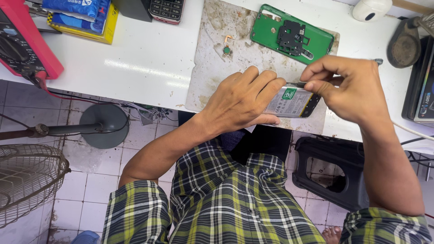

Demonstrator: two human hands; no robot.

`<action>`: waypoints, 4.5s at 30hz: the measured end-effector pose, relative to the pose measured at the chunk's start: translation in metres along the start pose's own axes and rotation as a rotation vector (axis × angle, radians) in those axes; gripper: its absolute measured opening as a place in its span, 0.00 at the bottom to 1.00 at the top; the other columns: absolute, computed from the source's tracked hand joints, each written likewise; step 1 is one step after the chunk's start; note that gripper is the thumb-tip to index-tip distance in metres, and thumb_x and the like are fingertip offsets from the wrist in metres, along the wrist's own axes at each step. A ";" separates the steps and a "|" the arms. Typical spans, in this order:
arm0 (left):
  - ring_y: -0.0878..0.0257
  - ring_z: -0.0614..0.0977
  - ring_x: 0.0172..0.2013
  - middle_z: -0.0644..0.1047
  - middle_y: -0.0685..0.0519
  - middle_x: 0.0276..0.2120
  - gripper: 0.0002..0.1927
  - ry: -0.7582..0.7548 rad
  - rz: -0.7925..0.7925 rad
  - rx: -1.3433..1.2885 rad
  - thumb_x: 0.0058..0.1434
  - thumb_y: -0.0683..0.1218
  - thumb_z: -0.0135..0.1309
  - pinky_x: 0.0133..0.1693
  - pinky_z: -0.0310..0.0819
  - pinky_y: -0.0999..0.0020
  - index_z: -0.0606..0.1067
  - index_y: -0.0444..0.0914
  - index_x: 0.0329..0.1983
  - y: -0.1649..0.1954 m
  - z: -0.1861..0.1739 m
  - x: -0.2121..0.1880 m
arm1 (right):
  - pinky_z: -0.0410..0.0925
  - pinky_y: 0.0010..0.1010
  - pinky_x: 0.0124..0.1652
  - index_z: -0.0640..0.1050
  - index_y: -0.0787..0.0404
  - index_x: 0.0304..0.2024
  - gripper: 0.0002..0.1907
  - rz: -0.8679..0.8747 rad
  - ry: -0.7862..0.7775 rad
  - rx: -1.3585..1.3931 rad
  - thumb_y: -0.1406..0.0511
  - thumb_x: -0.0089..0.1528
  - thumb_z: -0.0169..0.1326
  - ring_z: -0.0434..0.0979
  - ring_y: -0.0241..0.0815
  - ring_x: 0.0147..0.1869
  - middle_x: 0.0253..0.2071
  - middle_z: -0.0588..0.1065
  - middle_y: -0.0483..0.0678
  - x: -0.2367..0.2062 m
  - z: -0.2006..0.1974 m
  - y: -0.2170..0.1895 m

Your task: The person disassembles a smartphone by removing screws and prying open the casing. They detach the battery and other internal components using a screwdriver and a prying tool, then place the removed parts on the workbench.

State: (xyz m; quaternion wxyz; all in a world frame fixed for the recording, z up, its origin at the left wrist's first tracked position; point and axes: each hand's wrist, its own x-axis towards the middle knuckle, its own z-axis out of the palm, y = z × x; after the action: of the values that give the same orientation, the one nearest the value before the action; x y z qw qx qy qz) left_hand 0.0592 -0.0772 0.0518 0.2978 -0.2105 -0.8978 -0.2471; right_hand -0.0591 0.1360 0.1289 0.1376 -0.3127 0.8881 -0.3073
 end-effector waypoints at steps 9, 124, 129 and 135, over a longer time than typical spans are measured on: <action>0.58 0.74 0.43 0.72 0.52 0.48 0.42 -0.003 -0.011 -0.017 0.46 0.64 0.69 0.40 0.75 0.65 0.72 0.35 0.56 0.001 -0.002 0.000 | 0.70 0.24 0.35 0.83 0.65 0.38 0.05 0.081 -0.087 0.006 0.75 0.59 0.62 0.77 0.31 0.34 0.29 0.80 0.47 0.014 0.000 0.010; 0.55 0.80 0.56 0.76 0.43 0.57 0.48 0.388 -0.599 -1.969 0.73 0.75 0.18 0.59 0.78 0.56 0.63 0.34 0.72 0.019 0.050 0.002 | 0.73 0.21 0.45 0.78 0.73 0.53 0.12 -0.200 0.696 0.441 0.78 0.68 0.64 0.81 0.36 0.43 0.39 0.80 0.55 -0.045 0.095 -0.010; 0.56 0.80 0.56 0.75 0.44 0.58 0.48 0.362 -0.590 -1.961 0.71 0.75 0.18 0.60 0.78 0.57 0.62 0.35 0.73 0.020 0.052 0.000 | 0.74 0.24 0.45 0.81 0.73 0.48 0.09 -0.239 0.829 0.099 0.77 0.66 0.67 0.83 0.37 0.42 0.41 0.81 0.56 -0.045 0.104 -0.014; 0.55 0.80 0.56 0.76 0.43 0.58 0.47 0.389 -0.547 -1.742 0.73 0.74 0.22 0.61 0.78 0.57 0.63 0.31 0.71 0.024 0.053 -0.002 | 0.73 0.23 0.45 0.81 0.72 0.44 0.07 -0.201 0.776 0.184 0.75 0.66 0.66 0.82 0.37 0.41 0.38 0.81 0.53 -0.043 0.100 -0.026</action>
State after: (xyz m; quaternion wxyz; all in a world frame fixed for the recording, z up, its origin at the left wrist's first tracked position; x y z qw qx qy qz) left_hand 0.0505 -0.0288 0.0204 0.1116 -0.0959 -0.3487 -0.9256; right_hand 0.0294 0.1017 0.0704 -0.2110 -0.2453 0.8080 -0.4924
